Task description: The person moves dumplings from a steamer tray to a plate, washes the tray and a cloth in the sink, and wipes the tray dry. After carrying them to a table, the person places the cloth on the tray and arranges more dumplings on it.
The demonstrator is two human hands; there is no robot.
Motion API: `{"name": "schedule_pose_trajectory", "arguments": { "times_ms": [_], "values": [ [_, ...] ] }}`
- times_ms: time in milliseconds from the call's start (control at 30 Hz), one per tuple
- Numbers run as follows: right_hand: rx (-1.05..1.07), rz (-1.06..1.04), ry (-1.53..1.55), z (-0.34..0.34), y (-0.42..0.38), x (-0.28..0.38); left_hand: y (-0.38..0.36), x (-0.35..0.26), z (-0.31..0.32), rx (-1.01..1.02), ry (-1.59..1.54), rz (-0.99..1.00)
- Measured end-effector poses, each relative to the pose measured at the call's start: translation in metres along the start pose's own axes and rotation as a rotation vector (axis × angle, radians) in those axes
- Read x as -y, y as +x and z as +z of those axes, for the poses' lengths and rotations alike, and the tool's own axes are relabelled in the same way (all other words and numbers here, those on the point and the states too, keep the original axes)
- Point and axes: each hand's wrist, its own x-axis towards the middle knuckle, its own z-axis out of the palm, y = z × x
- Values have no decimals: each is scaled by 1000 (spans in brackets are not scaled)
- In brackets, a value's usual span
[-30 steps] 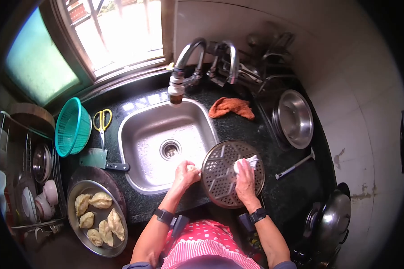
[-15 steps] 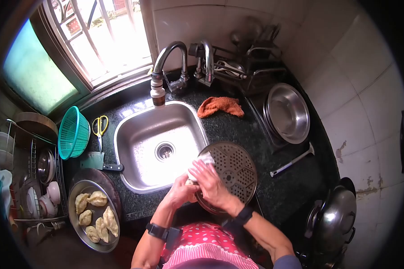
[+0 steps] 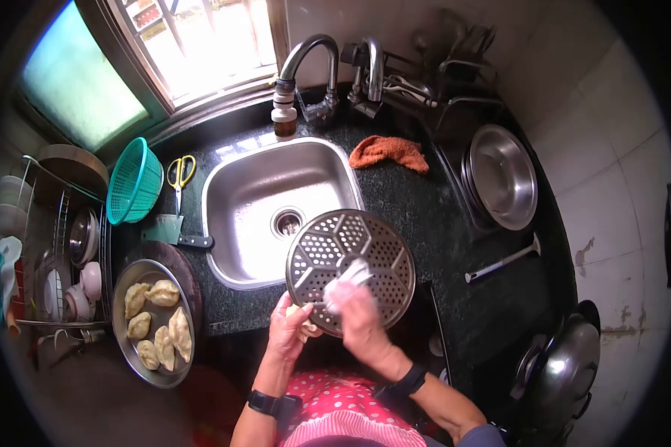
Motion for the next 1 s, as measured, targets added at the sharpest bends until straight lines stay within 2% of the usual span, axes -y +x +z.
{"name": "schedule_pose_trajectory", "arguments": {
  "times_ms": [100, 200, 333, 400, 433, 467, 533, 567, 667, 733, 800, 1000],
  "values": [
    [104, -114, -37, 2, -37, 32, -14, -2, -6, -17, -85, 54],
    [109, -186, -188, -20, -61, 18, -32, -6, -20, 12, -88, 63],
    [-30, 19, -217, -41, -80, -8, -72, -22, -50, 24, -6, 92],
    [-223, 292, 115, -51, -81, -8, -100, -32, -69, -10, 62, 90],
    [-313, 488, 420, -49, -84, -15, -117, -37, -81, -6, 61, 66],
    [-409, 804, 942, -52, -86, -18, -135, -41, -93, -4, 59, 39],
    [-457, 822, 1424, -53, -88, -30, -166, -39, -115, -44, 52, 57],
    [-392, 852, 1645, -49, -96, -51, -181, -35, -131, -59, 21, 51],
    [-411, 870, 1792, -43, -82, 8, -219, -22, -169, -108, -62, 43],
    [-318, 684, 2036, -24, -86, 11, -240, -16, -182, -130, -99, 50],
    [-388, 866, 2047, -13, -84, 27, -259, -10, -194, -148, -179, 34],
    [-306, 749, 2085, 16, -63, 56, -290, 4, -220, -187, -242, 63]
  ]
}}
